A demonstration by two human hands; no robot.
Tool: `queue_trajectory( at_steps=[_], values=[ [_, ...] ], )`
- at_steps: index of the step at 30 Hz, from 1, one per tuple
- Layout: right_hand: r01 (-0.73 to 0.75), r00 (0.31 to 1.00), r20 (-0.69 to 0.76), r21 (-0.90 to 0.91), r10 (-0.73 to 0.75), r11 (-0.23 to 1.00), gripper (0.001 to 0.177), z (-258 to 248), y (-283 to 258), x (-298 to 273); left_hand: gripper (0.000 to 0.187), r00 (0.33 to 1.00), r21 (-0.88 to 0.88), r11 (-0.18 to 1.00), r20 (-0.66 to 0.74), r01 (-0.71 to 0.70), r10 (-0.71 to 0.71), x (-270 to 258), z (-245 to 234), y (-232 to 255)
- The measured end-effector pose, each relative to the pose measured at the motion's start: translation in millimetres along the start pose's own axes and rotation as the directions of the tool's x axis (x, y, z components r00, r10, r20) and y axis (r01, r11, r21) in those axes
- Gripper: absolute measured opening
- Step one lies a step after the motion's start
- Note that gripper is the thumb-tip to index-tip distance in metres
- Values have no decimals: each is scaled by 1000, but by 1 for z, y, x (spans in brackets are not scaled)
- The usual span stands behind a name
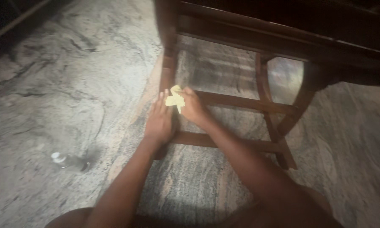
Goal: The person sits on the floor and wipes the legs and frame of a wooden rocking chair using a yellow cloth. They apply a cleaning liquid from a spray bottle onto the cloth and continue wiping different sections of the chair's lower frame.
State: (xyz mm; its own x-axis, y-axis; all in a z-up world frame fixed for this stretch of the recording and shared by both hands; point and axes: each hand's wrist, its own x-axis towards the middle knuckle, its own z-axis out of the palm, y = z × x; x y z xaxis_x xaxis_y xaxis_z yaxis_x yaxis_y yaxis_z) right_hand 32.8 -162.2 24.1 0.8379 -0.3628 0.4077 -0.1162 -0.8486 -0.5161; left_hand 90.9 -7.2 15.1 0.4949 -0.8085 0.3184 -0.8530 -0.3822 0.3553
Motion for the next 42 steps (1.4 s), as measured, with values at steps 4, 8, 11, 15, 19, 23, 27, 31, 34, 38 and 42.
queue_trajectory(
  at_steps=[4, 8, 11, 15, 19, 23, 27, 31, 34, 38, 42],
  values=[
    [254, 946, -167, -146, -277, 956, 58, 9, -15, 11, 55, 993, -79, 994, -93, 70, -78, -8, 2, -10],
    [192, 960, -113, -407, -258, 893, 60, 16, -18, 39, 61, 953, -124, 980, -242, 158, -184, -6, 16, -22],
    [234, 952, -71, -453, -297, 860, 68, 25, -20, 34, 56, 923, -130, 962, -275, 241, -268, -1, 29, -33],
    [-93, 916, 347, -309, 203, 947, 43, 21, -58, -11, 60, 851, -261, 881, -258, 395, -458, 3, 35, -46],
    [-559, 730, 456, -31, 509, 829, 29, 24, -85, -51, 64, 789, -368, 784, -180, 501, -588, -2, 25, -42],
    [-124, 741, 629, -217, 236, 968, 27, 26, -56, -64, 56, 724, -471, 697, -163, 540, -671, -11, 13, -51],
    [-187, 493, 849, -110, 191, 976, 20, 1, -43, -63, 42, 616, -567, 624, -242, 537, -750, -8, 20, -77],
    [-586, 598, 608, -113, 522, 802, 30, -5, -66, -49, 42, 627, -566, 590, -157, 576, -763, -10, 38, -85],
    [-287, 837, 400, -258, 373, 923, 39, 8, -69, -39, 42, 669, -522, 619, -117, 587, -734, -12, 42, -82],
    [33, 871, 472, -330, 134, 943, 43, 44, -60, -66, 42, 669, -496, 574, 20, 652, -743, -12, 38, -78],
    [-15, 853, 502, -252, 144, 968, 47, 45, -44, -90, 42, 689, -448, 605, 33, 658, -724, -13, 38, -76]
  ],
)
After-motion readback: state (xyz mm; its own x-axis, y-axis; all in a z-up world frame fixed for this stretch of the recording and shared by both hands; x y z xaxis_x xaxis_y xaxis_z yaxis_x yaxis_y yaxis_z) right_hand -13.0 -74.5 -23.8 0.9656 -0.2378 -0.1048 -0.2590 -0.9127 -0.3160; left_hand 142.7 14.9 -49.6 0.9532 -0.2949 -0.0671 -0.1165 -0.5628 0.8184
